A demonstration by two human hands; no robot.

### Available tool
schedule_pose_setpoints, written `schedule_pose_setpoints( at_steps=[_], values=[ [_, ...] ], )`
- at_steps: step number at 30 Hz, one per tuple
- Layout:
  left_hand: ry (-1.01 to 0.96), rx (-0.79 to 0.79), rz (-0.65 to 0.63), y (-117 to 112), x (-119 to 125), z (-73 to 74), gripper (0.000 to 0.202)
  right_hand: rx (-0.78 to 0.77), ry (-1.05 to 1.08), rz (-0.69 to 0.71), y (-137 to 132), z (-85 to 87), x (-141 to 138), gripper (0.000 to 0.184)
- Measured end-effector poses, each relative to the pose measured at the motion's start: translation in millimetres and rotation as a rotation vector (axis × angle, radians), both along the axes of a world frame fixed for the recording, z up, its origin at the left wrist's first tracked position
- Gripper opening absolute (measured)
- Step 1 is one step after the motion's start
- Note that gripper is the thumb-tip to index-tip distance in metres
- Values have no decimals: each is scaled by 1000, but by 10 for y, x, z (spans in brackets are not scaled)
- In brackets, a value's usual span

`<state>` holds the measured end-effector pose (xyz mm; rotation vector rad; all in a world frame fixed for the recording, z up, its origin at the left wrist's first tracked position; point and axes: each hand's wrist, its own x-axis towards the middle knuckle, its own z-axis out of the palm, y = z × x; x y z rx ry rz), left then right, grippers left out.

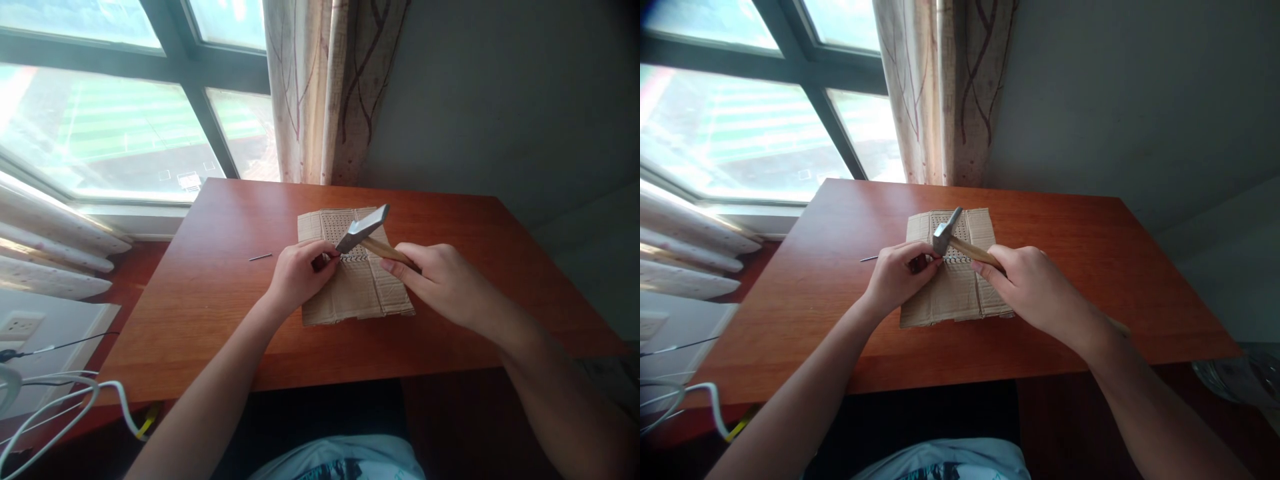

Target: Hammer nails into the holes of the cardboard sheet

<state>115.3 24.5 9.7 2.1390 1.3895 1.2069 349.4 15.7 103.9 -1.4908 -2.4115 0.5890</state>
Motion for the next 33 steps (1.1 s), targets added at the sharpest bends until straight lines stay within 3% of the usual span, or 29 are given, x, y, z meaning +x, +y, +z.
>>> schedule_pose_setpoints(
  at_steps=[9,15,24,29,33],
  values=[
    [-35,-53,8,-3,-1,-2,6,-43,-21,-2,14,-81,-6,43],
    [-158,-147,-19,-8,-7,-15,25,-57,-48,-15,5,-97,-18,44],
    [-203,-210,-60,-6,-26,31,35,-65,-83,-1,18,-138,-33,41],
    [-215,-127,-41,-45,-25,47,34,28,31,-11,20,-109,4,43],
    [-337,19,68,-49,-81,76,24,164,272,-138,71,-168,80,41]
  ],
)
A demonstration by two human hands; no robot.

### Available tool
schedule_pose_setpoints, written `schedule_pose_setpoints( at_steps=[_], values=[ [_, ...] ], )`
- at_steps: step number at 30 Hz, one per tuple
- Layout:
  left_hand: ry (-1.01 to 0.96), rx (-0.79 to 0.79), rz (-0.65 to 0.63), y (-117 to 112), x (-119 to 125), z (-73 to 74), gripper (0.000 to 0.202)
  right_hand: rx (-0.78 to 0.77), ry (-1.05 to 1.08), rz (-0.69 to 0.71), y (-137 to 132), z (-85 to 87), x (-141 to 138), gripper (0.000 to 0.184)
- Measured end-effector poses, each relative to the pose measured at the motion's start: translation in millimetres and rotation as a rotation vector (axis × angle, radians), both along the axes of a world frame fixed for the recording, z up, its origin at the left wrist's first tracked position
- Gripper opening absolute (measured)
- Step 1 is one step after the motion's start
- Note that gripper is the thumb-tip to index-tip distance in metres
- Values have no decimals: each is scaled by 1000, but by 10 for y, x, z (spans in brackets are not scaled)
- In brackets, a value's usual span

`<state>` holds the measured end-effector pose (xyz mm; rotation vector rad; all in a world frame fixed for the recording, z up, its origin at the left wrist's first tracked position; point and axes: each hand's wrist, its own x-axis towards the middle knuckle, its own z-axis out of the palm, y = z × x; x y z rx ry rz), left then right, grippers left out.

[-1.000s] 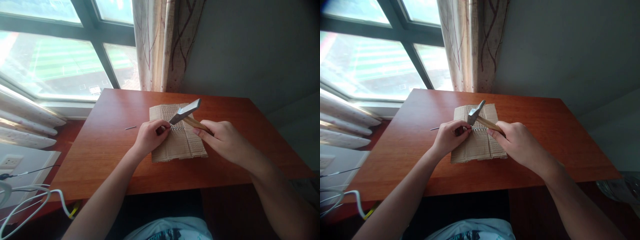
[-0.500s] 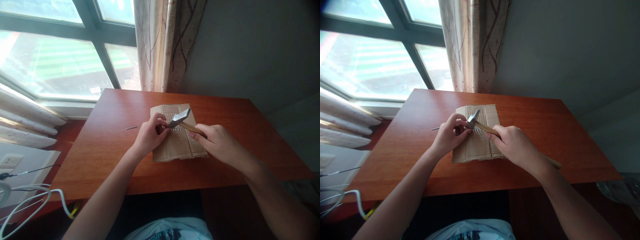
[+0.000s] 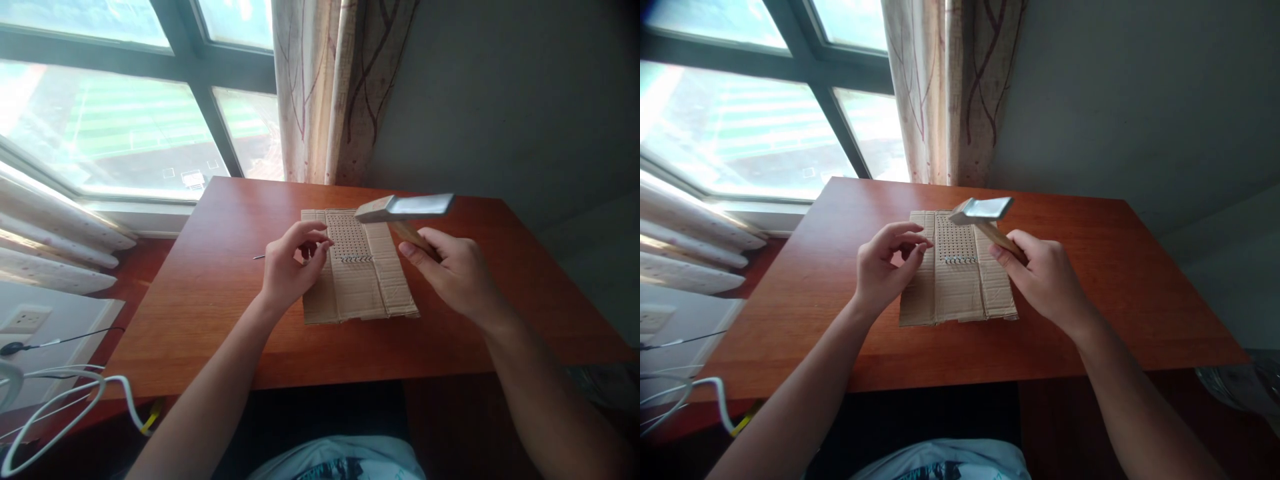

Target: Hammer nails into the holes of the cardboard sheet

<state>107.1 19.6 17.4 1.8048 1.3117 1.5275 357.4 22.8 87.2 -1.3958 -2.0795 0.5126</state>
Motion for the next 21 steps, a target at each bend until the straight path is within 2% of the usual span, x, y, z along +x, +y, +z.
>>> schedule_pose_setpoints(
  at_steps=[3,5,7,10,13,16,19,21],
  values=[
    [-74,16,89,46,-116,17,18,60,381,-128,90,-161,33,41],
    [-105,-14,150,87,-211,24,15,90,655,-145,160,-278,35,42],
    [-129,-46,215,123,-296,30,14,136,841,-133,218,-365,32,42],
    [-152,-43,297,154,-395,44,14,221,969,-136,261,-429,46,43],
    [-111,-25,333,156,-497,70,15,241,984,-154,259,-444,86,44],
    [72,-61,362,141,-646,97,15,191,963,-152,253,-447,119,44],
    [420,-152,376,121,-801,84,13,160,962,-118,266,-451,121,46],
    [667,-229,337,106,-867,48,11,166,970,-106,280,-454,111,47]
  ],
)
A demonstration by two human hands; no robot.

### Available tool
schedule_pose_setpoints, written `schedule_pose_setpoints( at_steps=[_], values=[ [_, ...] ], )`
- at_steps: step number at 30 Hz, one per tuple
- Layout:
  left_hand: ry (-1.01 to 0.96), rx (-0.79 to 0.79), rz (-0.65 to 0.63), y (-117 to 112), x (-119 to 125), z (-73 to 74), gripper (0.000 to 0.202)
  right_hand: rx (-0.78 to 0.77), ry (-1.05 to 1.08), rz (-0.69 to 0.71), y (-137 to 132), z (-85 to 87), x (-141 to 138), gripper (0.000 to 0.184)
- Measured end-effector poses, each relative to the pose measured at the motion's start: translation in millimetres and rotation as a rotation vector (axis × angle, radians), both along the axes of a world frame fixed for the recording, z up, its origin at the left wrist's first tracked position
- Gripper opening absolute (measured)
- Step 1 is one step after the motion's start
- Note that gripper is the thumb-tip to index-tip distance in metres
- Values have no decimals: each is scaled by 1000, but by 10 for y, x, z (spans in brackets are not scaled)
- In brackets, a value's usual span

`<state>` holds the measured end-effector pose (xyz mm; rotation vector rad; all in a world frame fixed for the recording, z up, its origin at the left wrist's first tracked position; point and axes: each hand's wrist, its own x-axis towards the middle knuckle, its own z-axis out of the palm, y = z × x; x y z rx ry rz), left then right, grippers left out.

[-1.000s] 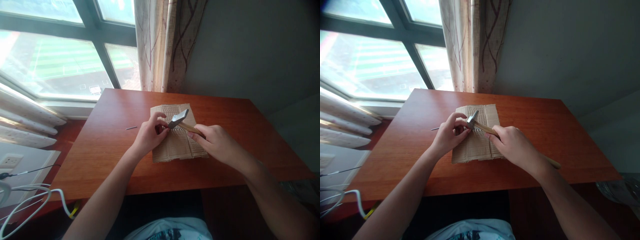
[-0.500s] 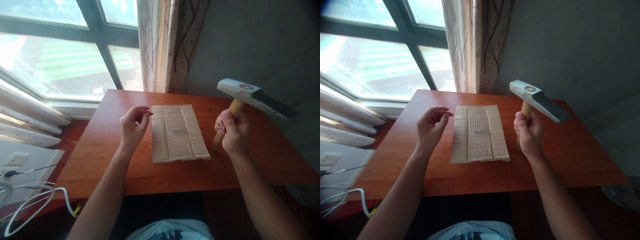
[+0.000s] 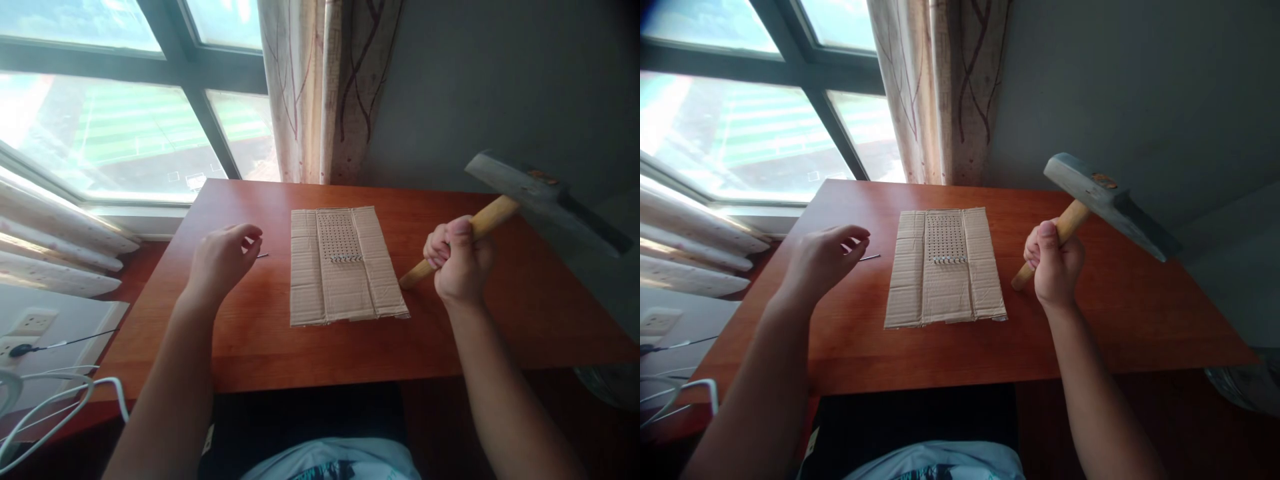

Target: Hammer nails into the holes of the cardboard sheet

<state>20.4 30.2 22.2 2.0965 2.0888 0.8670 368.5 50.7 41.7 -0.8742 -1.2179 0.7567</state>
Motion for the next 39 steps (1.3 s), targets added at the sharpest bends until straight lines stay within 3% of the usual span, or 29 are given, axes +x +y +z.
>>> schedule_pose_setpoints(
  at_steps=[4,10,12,14,18,21,27,32,39],
  values=[
    [251,-178,-32,-37,-36,-87,13,2,-18,-38,13,-12,-25,48],
    [336,-246,-99,-75,-46,-144,17,18,-28,-60,-22,-22,-41,49],
    [212,-179,-101,-87,-24,-134,10,30,-11,-55,-39,-23,-44,48],
    [-33,-62,-86,-109,42,-93,5,26,-10,-62,-51,-27,-48,47],
    [-572,95,-109,-170,328,81,14,7,-28,-91,-53,-39,-53,48],
    [-715,92,-215,-187,599,183,15,10,-29,-100,-44,-46,-52,47],
    [-584,109,-333,-123,907,126,8,21,2,-105,-52,-50,-38,45],
    [-412,131,-334,-114,920,97,3,65,85,-61,-56,-47,-25,44],
    [-334,127,-320,-118,893,108,3,67,96,-47,-42,-49,-13,45]
  ],
)
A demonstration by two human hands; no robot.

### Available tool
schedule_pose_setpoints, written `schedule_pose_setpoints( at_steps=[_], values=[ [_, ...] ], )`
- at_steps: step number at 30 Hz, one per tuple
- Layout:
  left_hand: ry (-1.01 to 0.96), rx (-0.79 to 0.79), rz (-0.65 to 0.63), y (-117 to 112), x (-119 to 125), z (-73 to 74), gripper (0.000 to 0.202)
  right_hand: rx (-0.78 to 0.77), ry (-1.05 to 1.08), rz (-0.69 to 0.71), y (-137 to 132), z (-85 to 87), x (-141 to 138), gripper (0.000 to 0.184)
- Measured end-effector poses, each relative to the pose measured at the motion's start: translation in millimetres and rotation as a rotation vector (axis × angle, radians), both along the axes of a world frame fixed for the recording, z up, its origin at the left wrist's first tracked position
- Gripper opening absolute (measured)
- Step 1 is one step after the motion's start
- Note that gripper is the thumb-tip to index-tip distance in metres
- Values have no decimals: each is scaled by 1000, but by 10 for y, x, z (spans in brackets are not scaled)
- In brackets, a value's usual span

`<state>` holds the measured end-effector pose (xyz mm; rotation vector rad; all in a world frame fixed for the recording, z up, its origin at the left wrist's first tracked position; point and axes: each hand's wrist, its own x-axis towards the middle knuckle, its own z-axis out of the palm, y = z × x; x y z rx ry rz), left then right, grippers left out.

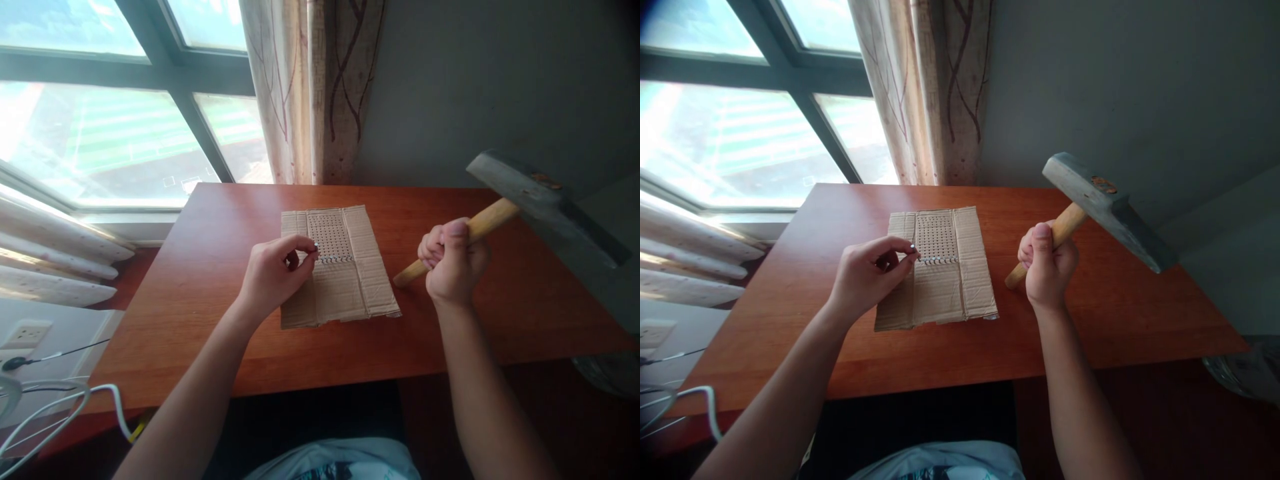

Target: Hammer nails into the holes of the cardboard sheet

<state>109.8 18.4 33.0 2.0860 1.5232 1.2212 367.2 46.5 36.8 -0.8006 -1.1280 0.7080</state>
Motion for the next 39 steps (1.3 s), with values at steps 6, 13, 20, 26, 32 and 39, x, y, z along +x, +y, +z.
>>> schedule_pose_setpoints(
  at_steps=[6,13,20,26,32,39],
  values=[
    [13,-22,-7,-14,-2,0,4,-10,-36,-33,2,-12,8,47],
    [15,-28,-11,-14,-8,-8,3,16,-10,-3,8,-11,4,46],
    [25,-6,-20,-26,-10,-26,3,-4,-45,-33,1,-7,-1,46],
    [53,33,-41,-25,11,-52,5,3,-48,-23,-7,-1,-7,45],
    [38,73,-55,-14,2,-125,6,-54,-161,25,-52,2,12,43],
    [14,52,-70,7,5,-181,8,-359,-740,131,-211,142,179,40]
  ],
)
